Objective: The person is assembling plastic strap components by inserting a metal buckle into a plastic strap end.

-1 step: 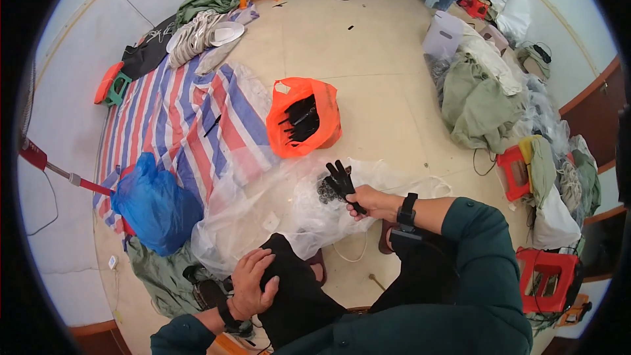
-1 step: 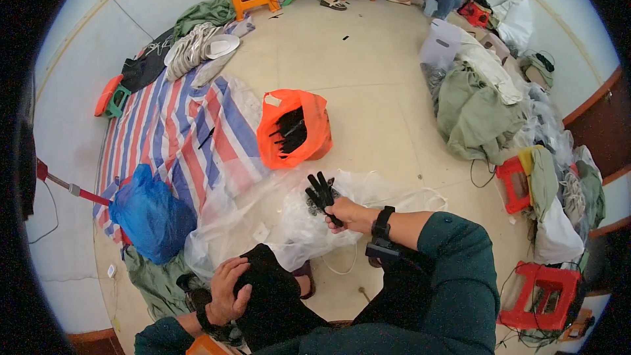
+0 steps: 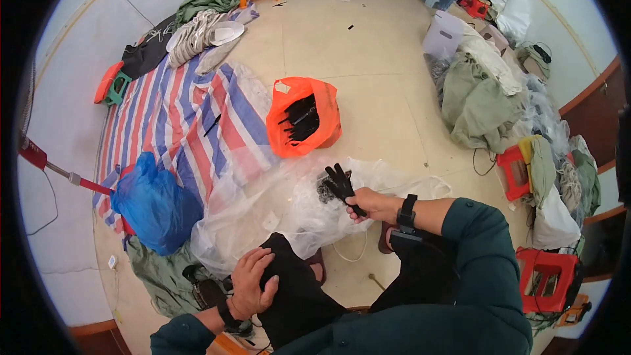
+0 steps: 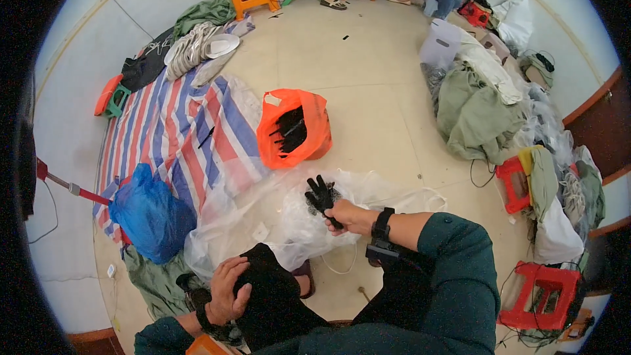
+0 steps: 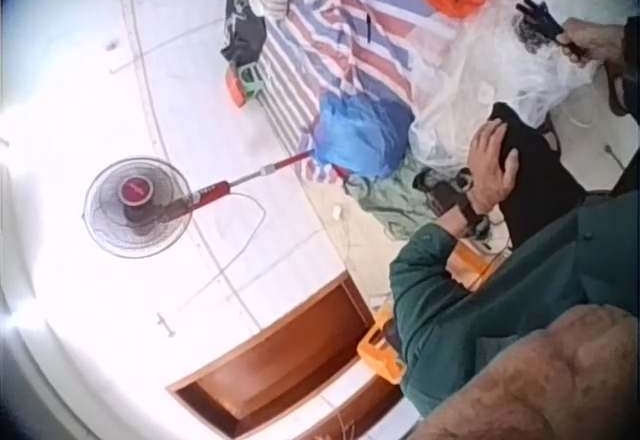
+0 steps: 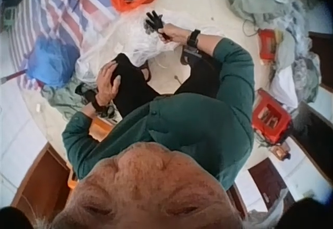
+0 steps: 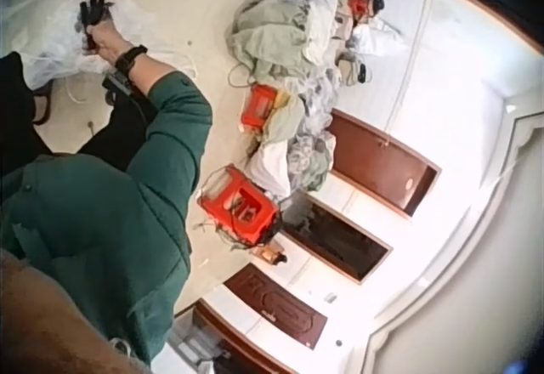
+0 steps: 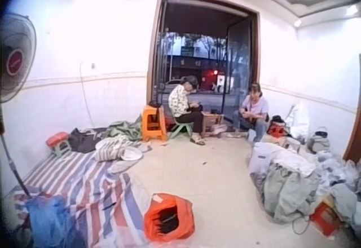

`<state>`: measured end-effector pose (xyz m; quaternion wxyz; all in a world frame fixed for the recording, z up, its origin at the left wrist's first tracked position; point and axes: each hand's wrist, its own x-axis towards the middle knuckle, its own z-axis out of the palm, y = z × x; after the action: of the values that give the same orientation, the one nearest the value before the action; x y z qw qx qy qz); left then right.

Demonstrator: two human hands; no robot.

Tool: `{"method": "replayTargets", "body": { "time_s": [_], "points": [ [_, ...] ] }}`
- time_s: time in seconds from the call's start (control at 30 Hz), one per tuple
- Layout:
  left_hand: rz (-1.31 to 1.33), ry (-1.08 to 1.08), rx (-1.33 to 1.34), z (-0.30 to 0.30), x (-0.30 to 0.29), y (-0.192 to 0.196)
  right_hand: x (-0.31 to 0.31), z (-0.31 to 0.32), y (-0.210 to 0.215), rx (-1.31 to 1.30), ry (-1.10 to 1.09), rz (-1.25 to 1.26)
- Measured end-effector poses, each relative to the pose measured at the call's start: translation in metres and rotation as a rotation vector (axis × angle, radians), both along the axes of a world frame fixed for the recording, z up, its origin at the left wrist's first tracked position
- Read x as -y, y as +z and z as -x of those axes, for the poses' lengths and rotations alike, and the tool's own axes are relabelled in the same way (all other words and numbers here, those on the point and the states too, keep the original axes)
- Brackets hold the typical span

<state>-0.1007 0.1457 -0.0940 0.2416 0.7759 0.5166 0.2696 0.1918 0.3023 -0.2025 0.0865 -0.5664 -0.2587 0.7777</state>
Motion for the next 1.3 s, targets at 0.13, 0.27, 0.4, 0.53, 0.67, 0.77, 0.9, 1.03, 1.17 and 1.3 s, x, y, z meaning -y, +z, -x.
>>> {"method": "replayTargets", "body": {
  "time_s": [0.13,0.27,0.4,0.53,0.67,0.77,0.9,1.03,1.17,1.3],
  "points": [
    [0.001,-0.004,0.009,-0.001,-0.001,0.000,0.019,0.008,0.000,-0.030,0.065,0.087],
    [-0.024,-0.013,0.002,-0.003,-0.003,0.003,0.019,0.041,0.003,-0.050,0.149,-0.008],
    [-0.013,0.010,0.000,-0.001,0.000,0.002,-0.004,0.098,0.015,-0.148,0.160,-0.145],
    [0.006,0.036,0.009,0.000,0.003,-0.001,-0.069,0.171,0.026,-0.220,0.123,-0.403],
    [0.019,0.027,0.018,-0.001,0.001,-0.002,-0.136,0.215,0.042,-0.240,0.155,-0.474],
    [0.024,0.018,0.017,0.004,-0.001,-0.003,-0.126,0.221,-0.008,-0.122,0.145,-0.387],
    [0.025,0.037,0.034,0.011,0.006,-0.003,-0.041,0.220,-0.044,-0.172,0.429,-0.258],
    [-0.002,0.059,0.063,0.008,0.006,-0.009,0.009,0.182,-0.014,-0.200,0.814,-0.263],
    [-0.059,0.065,0.082,0.004,0.007,-0.010,0.022,0.150,0.031,-0.182,0.863,-0.391],
    [-0.089,0.091,0.066,0.001,0.012,-0.013,0.028,0.124,0.072,-0.158,0.792,-0.439]
  ]
}}
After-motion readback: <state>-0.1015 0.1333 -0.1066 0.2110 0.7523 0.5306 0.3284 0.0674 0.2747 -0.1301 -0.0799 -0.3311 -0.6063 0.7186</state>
